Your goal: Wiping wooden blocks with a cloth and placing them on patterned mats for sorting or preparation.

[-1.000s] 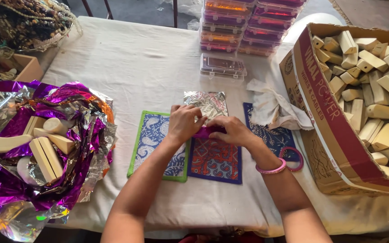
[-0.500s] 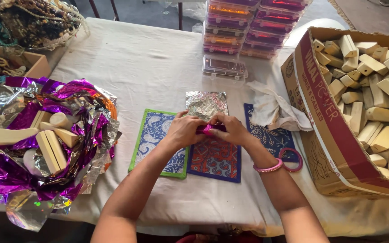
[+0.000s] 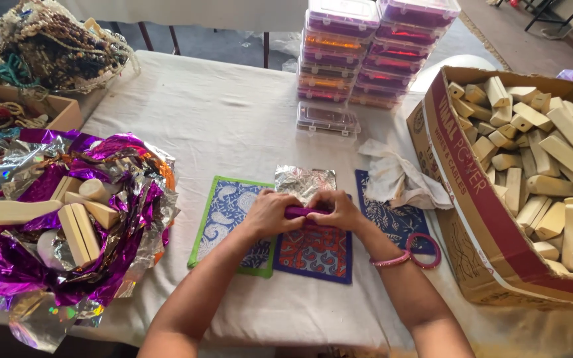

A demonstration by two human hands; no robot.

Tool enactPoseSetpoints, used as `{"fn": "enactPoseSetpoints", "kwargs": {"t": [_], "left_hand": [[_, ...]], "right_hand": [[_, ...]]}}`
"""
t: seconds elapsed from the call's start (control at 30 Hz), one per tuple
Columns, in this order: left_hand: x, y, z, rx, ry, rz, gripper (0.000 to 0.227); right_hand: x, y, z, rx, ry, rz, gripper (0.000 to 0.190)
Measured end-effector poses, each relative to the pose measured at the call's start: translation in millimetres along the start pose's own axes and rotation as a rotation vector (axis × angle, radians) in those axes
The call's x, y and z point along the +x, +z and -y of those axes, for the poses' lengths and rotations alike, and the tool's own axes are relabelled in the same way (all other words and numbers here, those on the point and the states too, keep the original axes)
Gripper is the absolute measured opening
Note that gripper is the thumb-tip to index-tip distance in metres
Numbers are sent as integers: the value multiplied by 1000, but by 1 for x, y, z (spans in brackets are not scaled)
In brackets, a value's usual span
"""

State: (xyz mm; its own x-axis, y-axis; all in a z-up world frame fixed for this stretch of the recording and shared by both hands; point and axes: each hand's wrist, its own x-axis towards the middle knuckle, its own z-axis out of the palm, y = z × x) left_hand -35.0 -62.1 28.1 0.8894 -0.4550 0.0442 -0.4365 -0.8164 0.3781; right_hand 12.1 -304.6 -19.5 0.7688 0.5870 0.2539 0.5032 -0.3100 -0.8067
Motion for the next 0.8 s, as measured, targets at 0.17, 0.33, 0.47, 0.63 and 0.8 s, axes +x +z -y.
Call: {"fn": "enactPoseSetpoints", "kwargs": {"t": [0.17, 0.33, 0.47, 0.63, 0.8], "left_hand": [[9, 24, 21, -66, 97, -99, 45], [13, 29, 31, -137, 175, -144, 50], [20, 33, 36, -125, 156, -102, 53], [28, 33, 36, -129, 84, -66, 60], [30, 37, 40, -113, 101, -87, 58]], "right_hand": [[1, -3, -3, 44, 23, 57, 20], [4, -5, -3, -13, -35, 65, 21], [3, -3, 7, -70, -162, -1, 17], [1, -2, 19, -106, -310, -140, 13], [2, -4, 10, -149, -230, -119, 13]]}}
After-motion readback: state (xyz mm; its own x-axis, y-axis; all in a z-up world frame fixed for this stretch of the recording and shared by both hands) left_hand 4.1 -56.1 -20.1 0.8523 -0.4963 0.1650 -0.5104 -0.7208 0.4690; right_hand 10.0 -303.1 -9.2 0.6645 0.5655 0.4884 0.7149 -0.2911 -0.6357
